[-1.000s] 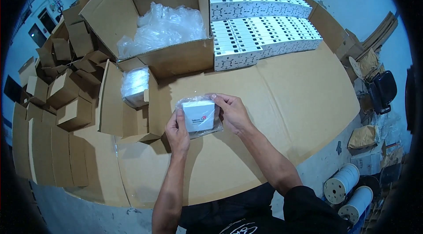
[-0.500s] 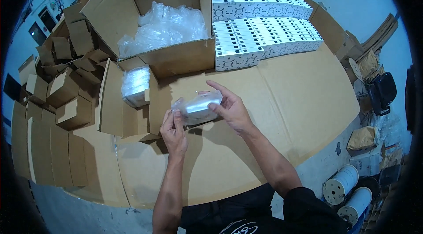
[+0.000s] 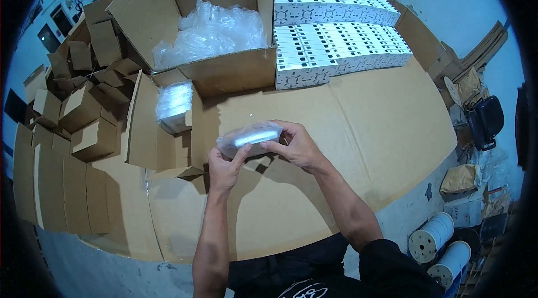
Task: Packing small white boxes into plastic bags and then placing them into larger cardboard shipping boxes.
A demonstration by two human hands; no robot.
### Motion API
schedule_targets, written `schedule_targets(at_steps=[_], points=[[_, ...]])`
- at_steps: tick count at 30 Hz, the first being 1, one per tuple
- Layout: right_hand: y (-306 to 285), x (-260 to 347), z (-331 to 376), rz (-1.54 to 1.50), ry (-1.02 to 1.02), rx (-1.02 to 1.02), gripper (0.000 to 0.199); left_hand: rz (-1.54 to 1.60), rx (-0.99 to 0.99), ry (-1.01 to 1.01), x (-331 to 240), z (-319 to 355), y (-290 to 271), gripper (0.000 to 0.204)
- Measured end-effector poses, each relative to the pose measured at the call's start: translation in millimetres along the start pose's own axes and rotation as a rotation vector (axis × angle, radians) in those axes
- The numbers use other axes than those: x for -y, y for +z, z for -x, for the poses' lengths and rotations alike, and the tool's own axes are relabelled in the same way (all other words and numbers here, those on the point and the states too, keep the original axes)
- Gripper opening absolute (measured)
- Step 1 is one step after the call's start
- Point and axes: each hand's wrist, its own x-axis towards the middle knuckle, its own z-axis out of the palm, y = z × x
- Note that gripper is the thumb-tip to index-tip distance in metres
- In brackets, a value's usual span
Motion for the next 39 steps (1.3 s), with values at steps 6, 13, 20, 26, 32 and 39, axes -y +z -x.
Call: schedule_targets(at_steps=[6, 13, 20, 26, 32, 39], points=[[-5.9, -0.4, -1.6, -0.022, -0.084, 0.014, 0.017, 0.004, -0.046, 0.003, 0.4, -0.9, -3.3, 0.022], [-4.2, -9.5, -4.6, -0.047, -0.146, -0.064, 0.007, -0.067, -0.195, 0.076, 0.9, -1.2, 3.5, 0.017], [14.2, -10.2, -5.7, -0.112, -0.230, -0.219, 0.017, -0.042, -0.207, 0.052, 4.9, -0.9, 4.0, 0.017], [2.1, -7.8, -3.7, 0.332, -0.544, -0.050, 0.030, -0.020, -0.201, 0.045, 4.4, -0.8, 4.1, 0.018], [3.4, -6.2, -0.7, 0.269, -0.339, -0.106, 0.021, -0.487, -0.525, 0.635, -13.8, -0.8, 25.6, 0.028], [5.3, -5.4, -1.2, 0.266, -0.326, -0.125, 0.023, -0.994, -0.107, 0.890, -20.0, 8.5, 20.6, 0.034]])
